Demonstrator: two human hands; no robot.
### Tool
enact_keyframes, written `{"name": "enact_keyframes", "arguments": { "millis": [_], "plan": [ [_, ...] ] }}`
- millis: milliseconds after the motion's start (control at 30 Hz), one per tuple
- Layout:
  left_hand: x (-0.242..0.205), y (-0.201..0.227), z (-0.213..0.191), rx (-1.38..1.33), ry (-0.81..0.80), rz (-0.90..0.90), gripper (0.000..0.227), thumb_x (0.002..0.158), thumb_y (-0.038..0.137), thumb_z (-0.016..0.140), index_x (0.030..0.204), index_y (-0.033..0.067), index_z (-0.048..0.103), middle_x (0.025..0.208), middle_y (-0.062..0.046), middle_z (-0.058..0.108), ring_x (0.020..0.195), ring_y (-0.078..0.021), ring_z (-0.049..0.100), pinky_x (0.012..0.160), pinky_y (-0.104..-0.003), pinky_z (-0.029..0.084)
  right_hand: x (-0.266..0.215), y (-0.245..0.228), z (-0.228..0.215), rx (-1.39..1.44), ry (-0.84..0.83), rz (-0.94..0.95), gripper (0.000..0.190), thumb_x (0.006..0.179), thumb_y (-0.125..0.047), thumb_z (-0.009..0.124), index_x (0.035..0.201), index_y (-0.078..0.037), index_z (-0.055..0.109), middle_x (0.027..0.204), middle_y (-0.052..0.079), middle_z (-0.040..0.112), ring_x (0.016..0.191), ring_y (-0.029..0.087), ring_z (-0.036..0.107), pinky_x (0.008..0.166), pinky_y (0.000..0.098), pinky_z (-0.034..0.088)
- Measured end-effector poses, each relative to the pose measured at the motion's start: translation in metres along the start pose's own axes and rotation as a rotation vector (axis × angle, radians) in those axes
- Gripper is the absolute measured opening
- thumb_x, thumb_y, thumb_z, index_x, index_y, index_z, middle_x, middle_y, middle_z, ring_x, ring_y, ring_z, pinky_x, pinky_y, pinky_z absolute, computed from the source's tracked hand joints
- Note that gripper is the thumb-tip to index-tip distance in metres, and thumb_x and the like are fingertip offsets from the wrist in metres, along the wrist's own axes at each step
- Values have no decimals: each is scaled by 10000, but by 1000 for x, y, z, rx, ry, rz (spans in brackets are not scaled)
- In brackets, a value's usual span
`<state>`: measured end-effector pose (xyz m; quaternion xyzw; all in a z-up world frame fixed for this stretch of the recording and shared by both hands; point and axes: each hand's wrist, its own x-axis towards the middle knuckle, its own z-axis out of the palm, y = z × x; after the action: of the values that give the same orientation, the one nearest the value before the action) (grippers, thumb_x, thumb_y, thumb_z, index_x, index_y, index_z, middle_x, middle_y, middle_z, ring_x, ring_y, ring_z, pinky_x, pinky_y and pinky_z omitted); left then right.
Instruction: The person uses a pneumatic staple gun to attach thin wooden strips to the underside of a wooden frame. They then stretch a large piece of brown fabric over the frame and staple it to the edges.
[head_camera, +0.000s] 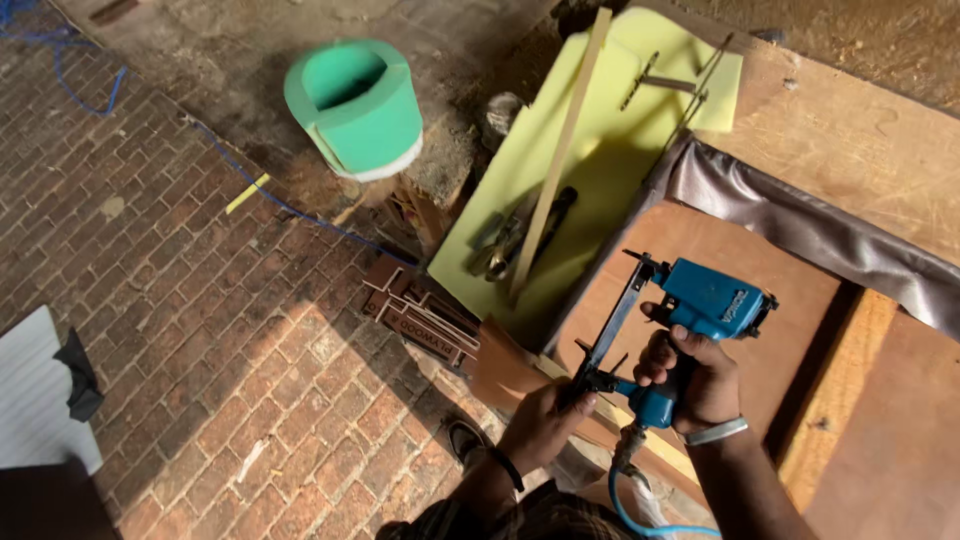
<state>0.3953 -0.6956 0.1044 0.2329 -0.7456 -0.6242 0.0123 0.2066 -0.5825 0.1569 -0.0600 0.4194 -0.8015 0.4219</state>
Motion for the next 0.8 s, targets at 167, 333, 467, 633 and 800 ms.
{"name": "enact_keyframes", "arguments": {
  "millis": [167,333,467,633,800],
  "plan": [
    [11,-25,-111,25,-74,47,611,1040,622,488,955,43,664,760,-39,580,720,-201,584,669,-349,466,29,47,75,71,33,-42,581,855,-242,695,1331,65,563,657,3,513,587,156,532,619,350,473],
    [53,-26,-182,2,-179,76,558,977,606,549,1039,72,698,827,-38,658,792,-165,639,715,-327,522,80,68,104,87,43,-126,580,828,-226,694,1321,59,583,662,8,515,575,167,525,616,369,475],
    [71,-37,-248,35,-169,16,608,939,628,546,1170,76,655,883,-71,704,787,-151,671,697,-330,544,121,97,133,196,-11,-117,601,799,-238,710,1314,46,586,648,2,509,569,164,530,593,358,475],
    [131,-42,-378,63,154,185,446,984,467,635,1198,78,682,1067,-107,758,912,-163,715,807,-324,622,168,117,175,213,-81,-60,609,782,-216,730,1295,59,554,647,11,516,557,169,529,574,349,464],
    [208,-56,-495,912,670,465,558,835,354,755,1277,47,604,1174,-179,720,1072,-311,684,951,-459,509,190,147,212,160,-4,-101,625,771,-219,741,1294,65,548,652,7,510,556,171,528,566,355,464]
  ]
}}
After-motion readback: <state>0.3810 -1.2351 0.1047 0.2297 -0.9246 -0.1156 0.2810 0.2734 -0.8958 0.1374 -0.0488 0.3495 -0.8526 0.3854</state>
